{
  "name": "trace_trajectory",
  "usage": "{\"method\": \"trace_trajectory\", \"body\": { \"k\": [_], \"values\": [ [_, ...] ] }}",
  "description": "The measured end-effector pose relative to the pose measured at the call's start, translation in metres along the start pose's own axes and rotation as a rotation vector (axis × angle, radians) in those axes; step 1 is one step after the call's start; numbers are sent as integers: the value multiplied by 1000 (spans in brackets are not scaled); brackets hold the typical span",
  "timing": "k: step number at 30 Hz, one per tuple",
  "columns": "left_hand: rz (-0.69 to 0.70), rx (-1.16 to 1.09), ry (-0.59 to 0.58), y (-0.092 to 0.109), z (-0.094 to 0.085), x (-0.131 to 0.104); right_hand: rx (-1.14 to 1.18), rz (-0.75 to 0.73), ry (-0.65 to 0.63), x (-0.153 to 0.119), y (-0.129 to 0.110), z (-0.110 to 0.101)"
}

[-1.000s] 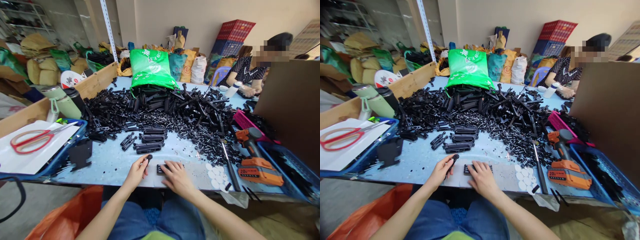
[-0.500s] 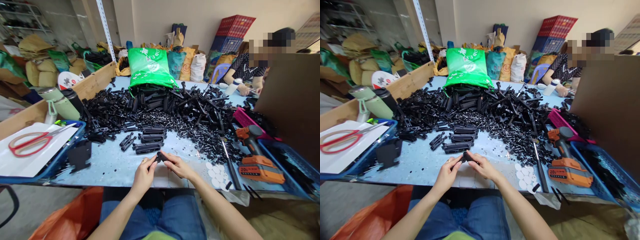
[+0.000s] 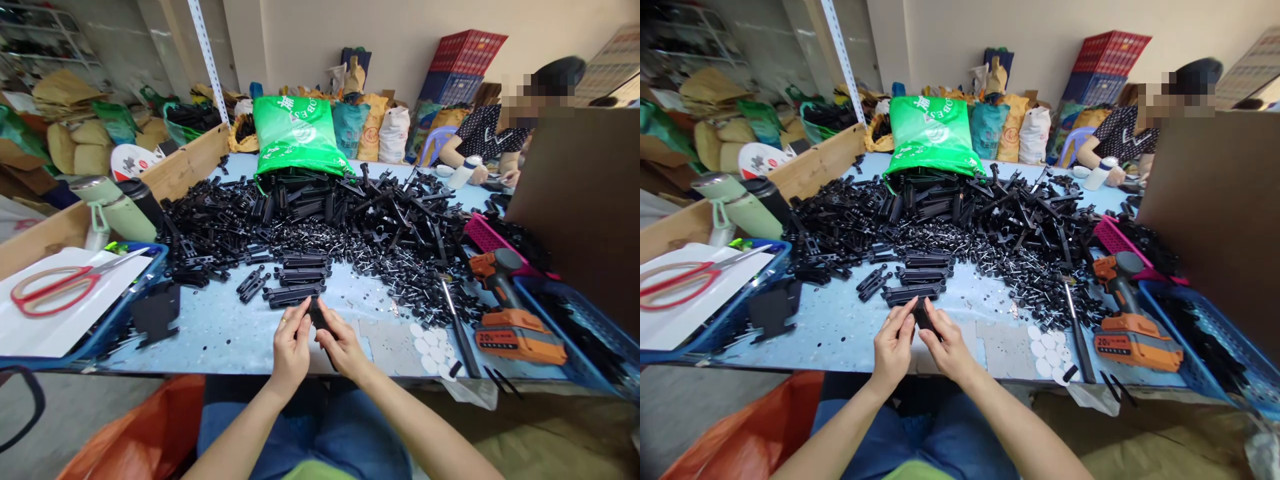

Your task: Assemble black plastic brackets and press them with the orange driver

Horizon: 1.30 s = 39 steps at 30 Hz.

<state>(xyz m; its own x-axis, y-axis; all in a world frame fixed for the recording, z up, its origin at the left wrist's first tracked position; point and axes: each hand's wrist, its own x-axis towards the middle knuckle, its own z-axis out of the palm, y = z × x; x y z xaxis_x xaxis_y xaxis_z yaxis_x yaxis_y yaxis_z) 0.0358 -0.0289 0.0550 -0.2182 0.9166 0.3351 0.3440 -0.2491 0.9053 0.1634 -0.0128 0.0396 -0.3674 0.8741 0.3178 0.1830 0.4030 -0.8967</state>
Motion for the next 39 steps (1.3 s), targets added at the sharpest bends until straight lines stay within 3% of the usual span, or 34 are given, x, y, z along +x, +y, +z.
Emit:
{"method": "trace_trajectory", "body": {
  "k": [3,5,7,9,10,12,14,16,18,19,24,26,28,32,33,36,39],
  "values": [
    [-23,-20,-25,-7,3,0,-50,35,5,-3,5,7],
    [-174,-83,-46,-16,7,-4,-132,56,-94,-2,11,2],
    [-383,-150,-79,-27,9,-11,-298,54,-231,5,21,-17],
    [-487,-107,-108,-37,5,-17,-519,68,-227,21,35,-53],
    [-457,-16,-112,-40,1,-19,-628,92,-138,33,43,-77],
    [-253,259,-155,-41,-9,-20,-806,136,114,64,59,-128],
    [38,498,-332,-35,-15,-15,-977,182,388,100,72,-176],
    [235,603,-601,-27,-14,-7,-1064,278,500,136,81,-211],
    [279,653,-792,-18,-6,2,-1063,357,518,166,84,-231],
    [269,696,-820,-15,-1,6,-1041,379,516,178,83,-237],
    [256,978,-622,-13,11,14,-880,423,512,206,73,-244],
    [225,993,-591,-17,9,13,-796,432,483,198,69,-240],
    [199,919,-654,-21,7,11,-701,416,417,176,67,-230],
    [225,683,-833,-29,10,10,-527,378,220,89,58,-189],
    [234,651,-853,-30,11,11,-489,361,137,63,53,-178],
    [233,610,-889,-34,12,16,-477,178,-313,-4,29,-148],
    [223,599,-935,-33,10,21,-670,40,-617,-37,8,-130]
  ]
}}
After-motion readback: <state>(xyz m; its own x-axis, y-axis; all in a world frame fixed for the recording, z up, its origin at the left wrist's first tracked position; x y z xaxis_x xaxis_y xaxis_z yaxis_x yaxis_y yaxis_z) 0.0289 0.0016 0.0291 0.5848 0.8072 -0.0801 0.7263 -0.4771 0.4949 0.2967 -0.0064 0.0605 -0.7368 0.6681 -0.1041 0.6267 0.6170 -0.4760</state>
